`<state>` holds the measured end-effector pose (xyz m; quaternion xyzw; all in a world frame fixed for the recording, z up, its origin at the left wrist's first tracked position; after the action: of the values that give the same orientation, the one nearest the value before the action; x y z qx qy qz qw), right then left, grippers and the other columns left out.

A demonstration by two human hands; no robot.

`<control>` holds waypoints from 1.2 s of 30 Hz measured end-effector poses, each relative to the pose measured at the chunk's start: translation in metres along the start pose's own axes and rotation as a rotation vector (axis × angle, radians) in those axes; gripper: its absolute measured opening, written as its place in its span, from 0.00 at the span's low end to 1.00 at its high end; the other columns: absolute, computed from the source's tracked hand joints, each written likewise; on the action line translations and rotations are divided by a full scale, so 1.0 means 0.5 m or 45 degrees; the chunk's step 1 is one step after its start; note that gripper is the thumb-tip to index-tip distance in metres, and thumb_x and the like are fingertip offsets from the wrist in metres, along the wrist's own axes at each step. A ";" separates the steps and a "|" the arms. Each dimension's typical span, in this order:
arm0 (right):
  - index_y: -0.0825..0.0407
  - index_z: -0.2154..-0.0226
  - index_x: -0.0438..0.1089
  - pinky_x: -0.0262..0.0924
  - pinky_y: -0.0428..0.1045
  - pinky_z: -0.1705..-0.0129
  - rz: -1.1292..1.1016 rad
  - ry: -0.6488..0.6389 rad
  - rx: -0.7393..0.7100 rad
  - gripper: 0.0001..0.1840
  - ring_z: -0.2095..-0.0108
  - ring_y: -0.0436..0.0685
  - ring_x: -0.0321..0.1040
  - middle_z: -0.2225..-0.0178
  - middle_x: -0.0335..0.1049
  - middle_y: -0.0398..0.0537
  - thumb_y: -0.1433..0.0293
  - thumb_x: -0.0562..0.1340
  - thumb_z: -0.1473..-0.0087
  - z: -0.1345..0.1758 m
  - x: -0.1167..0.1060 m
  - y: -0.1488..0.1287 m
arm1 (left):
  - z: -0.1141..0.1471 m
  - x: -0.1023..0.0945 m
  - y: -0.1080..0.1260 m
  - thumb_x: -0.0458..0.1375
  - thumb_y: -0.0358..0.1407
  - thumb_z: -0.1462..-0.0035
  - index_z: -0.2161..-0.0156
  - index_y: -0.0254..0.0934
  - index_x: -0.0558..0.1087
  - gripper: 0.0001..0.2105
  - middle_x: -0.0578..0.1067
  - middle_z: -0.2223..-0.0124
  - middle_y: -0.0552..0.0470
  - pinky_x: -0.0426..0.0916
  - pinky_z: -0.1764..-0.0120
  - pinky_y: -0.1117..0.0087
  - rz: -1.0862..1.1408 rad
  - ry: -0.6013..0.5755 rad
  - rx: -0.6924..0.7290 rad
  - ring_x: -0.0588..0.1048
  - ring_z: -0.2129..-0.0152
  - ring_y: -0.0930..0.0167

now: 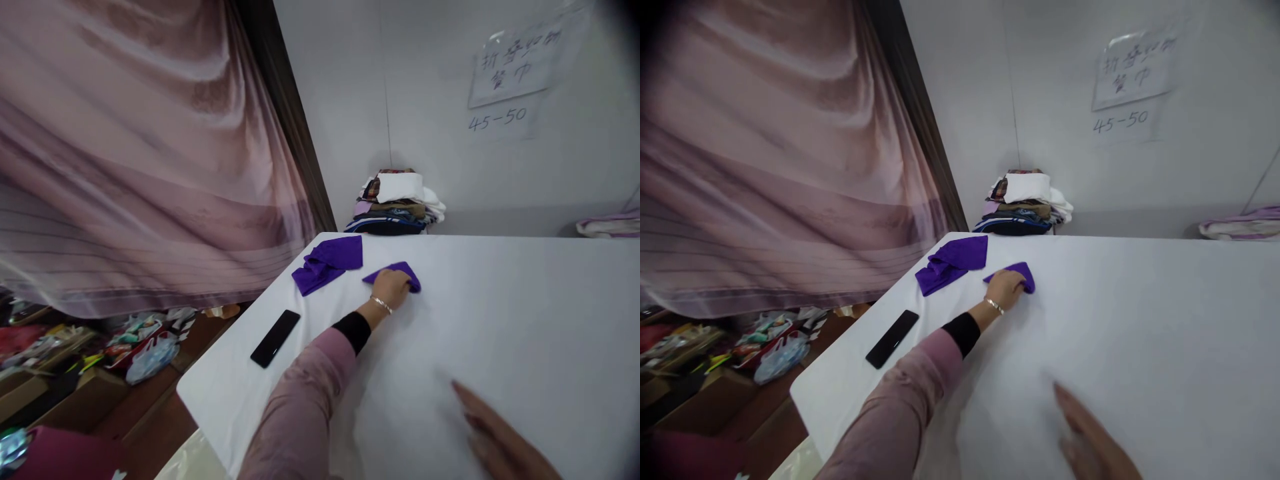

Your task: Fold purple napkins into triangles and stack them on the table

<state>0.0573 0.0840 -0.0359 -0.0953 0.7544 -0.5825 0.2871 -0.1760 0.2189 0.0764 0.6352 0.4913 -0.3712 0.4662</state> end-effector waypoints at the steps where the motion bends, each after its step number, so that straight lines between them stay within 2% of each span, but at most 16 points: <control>1: 0.25 0.44 0.56 0.64 0.57 0.51 -0.078 0.085 0.147 0.31 0.49 0.65 0.64 0.42 0.57 0.32 0.55 0.60 0.51 0.000 -0.021 0.011 | 0.031 -0.008 0.039 0.55 0.32 0.45 0.61 0.41 0.74 0.08 0.76 0.58 0.54 0.63 0.53 0.70 0.065 0.011 0.057 0.72 0.59 0.71; 3: 0.31 0.39 0.49 0.65 0.56 0.51 -0.192 0.185 0.240 0.37 0.46 0.65 0.61 0.38 0.51 0.39 0.55 0.60 0.51 -0.008 -0.050 0.008 | 0.092 -0.041 0.099 0.55 0.34 0.45 0.65 0.40 0.74 0.05 0.76 0.63 0.54 0.66 0.60 0.72 0.396 0.150 0.061 0.73 0.65 0.72; 5: 0.35 0.37 0.43 0.64 0.57 0.50 -0.273 0.220 0.197 0.44 0.43 0.65 0.56 0.36 0.47 0.44 0.55 0.62 0.53 -0.023 -0.065 -0.015 | 0.139 -0.066 0.136 0.56 0.38 0.47 0.70 0.39 0.71 0.06 0.74 0.71 0.56 0.65 0.67 0.73 0.725 0.228 -0.065 0.71 0.72 0.74; 7: 0.38 0.37 0.43 0.62 0.58 0.48 -0.282 0.218 0.170 0.49 0.42 0.66 0.55 0.37 0.50 0.48 0.55 0.65 0.57 -0.034 -0.070 -0.041 | 0.165 -0.074 0.170 0.58 0.41 0.48 0.74 0.38 0.68 0.10 0.69 0.78 0.58 0.63 0.74 0.75 1.070 0.179 -0.197 0.67 0.79 0.76; 8: 0.41 0.38 0.47 0.61 0.59 0.48 -0.277 0.202 0.182 0.48 0.44 0.66 0.57 0.39 0.55 0.50 0.55 0.66 0.58 -0.036 -0.070 -0.054 | 0.171 -0.075 0.188 0.58 0.43 0.49 0.75 0.38 0.66 0.11 0.67 0.79 0.60 0.61 0.76 0.75 1.241 0.112 -0.243 0.65 0.82 0.77; 11: 0.49 0.48 0.64 0.65 0.57 0.53 -0.377 0.112 0.294 0.34 0.54 0.66 0.68 0.53 0.72 0.52 0.55 0.66 0.57 -0.028 -0.071 -0.085 | 0.170 -0.074 0.230 0.62 0.47 0.54 0.75 0.37 0.64 0.16 0.64 0.81 0.61 0.59 0.80 0.77 1.627 -0.108 -0.329 0.63 0.85 0.79; 13: 0.52 0.58 0.69 0.68 0.54 0.61 -0.544 0.025 0.389 0.24 0.64 0.62 0.72 0.65 0.75 0.51 0.55 0.64 0.53 -0.016 -0.073 -0.102 | 0.162 -0.072 0.222 0.63 0.49 0.56 0.75 0.36 0.64 0.18 0.64 0.81 0.62 0.59 0.80 0.77 1.719 -0.180 -0.388 0.63 0.86 0.80; 15: 0.53 0.64 0.70 0.68 0.51 0.69 -0.670 -0.042 0.478 0.18 0.72 0.57 0.71 0.73 0.73 0.48 0.56 0.64 0.52 -0.004 -0.080 -0.110 | 0.157 -0.059 0.183 0.60 0.50 0.53 0.75 0.36 0.65 0.18 0.63 0.82 0.62 0.59 0.80 0.77 1.646 -0.208 -0.473 0.62 0.86 0.80; 17: 0.53 0.65 0.70 0.66 0.47 0.74 -0.712 -0.074 0.529 0.17 0.77 0.53 0.68 0.77 0.71 0.46 0.58 0.64 0.52 0.003 -0.092 -0.107 | 0.167 -0.031 0.125 0.58 0.48 0.49 0.76 0.36 0.67 0.16 0.66 0.81 0.60 0.62 0.79 0.77 1.346 -0.299 -0.570 0.64 0.85 0.79; 19: 0.52 0.60 0.69 0.64 0.47 0.76 -0.651 -0.073 0.561 0.18 0.78 0.51 0.67 0.74 0.72 0.45 0.59 0.64 0.52 0.007 -0.109 -0.089 | 0.190 -0.001 0.067 0.61 0.42 0.51 0.76 0.35 0.69 0.12 0.69 0.80 0.58 0.63 0.77 0.76 1.049 -0.373 -0.638 0.67 0.83 0.78; 21: 0.51 0.54 0.68 0.66 0.48 0.74 -0.487 -0.024 0.580 0.22 0.75 0.52 0.69 0.69 0.74 0.47 0.61 0.64 0.52 0.007 -0.132 -0.060 | 0.219 0.017 0.022 0.61 0.38 0.51 0.76 0.34 0.70 0.10 0.71 0.79 0.55 0.64 0.77 0.75 0.921 -0.350 -0.683 0.69 0.82 0.76; 23: 0.51 0.54 0.69 0.68 0.51 0.67 -0.268 0.006 0.555 0.21 0.71 0.55 0.71 0.66 0.76 0.49 0.63 0.64 0.53 0.003 -0.154 -0.034 | 0.248 0.022 0.001 0.58 0.37 0.47 0.72 0.34 0.71 0.08 0.73 0.76 0.53 0.66 0.74 0.74 0.852 -0.287 -0.687 0.72 0.79 0.74; 26: 0.50 0.59 0.72 0.66 0.56 0.59 0.053 -0.014 0.382 0.16 0.65 0.59 0.72 0.63 0.76 0.49 0.63 0.62 0.52 -0.011 -0.171 -0.024 | 0.285 0.019 0.016 0.55 0.38 0.44 0.67 0.35 0.73 0.08 0.76 0.70 0.51 0.68 0.68 0.72 0.734 -0.225 -0.611 0.74 0.72 0.72; 29: 0.48 0.61 0.73 0.63 0.57 0.55 0.360 -0.007 0.207 0.14 0.61 0.61 0.71 0.61 0.76 0.47 0.63 0.60 0.51 -0.019 -0.175 -0.034 | 0.313 0.022 0.064 0.58 0.40 0.47 0.65 0.37 0.74 0.09 0.77 0.65 0.51 0.67 0.61 0.69 0.591 -0.221 -0.507 0.74 0.66 0.69; 32: 0.47 0.62 0.73 0.64 0.57 0.57 0.545 0.004 0.124 0.14 0.62 0.61 0.71 0.61 0.76 0.45 0.62 0.58 0.49 -0.016 -0.174 -0.041 | 0.331 0.032 0.107 0.62 0.38 0.50 0.61 0.38 0.74 0.11 0.75 0.58 0.48 0.64 0.55 0.67 0.442 -0.214 -0.441 0.72 0.60 0.65; 36: 0.46 0.60 0.72 0.64 0.55 0.62 0.736 0.049 0.075 0.16 0.64 0.61 0.72 0.63 0.76 0.46 0.58 0.55 0.46 -0.005 -0.177 -0.040 | 0.337 0.045 0.126 0.61 0.37 0.49 0.57 0.38 0.72 0.12 0.73 0.56 0.47 0.63 0.53 0.66 0.302 -0.178 -0.434 0.70 0.57 0.64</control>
<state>0.1243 0.1225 0.0117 0.1433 0.7383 -0.4999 0.4294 -0.1118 0.0587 0.0209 0.5733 0.4351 -0.2684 0.6403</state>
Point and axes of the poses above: each hand's wrist, its own z-axis away from the middle knuckle, its own x-axis out of the palm, y = z × x, the point moved 8 cm from there along -z, towards the middle knuckle
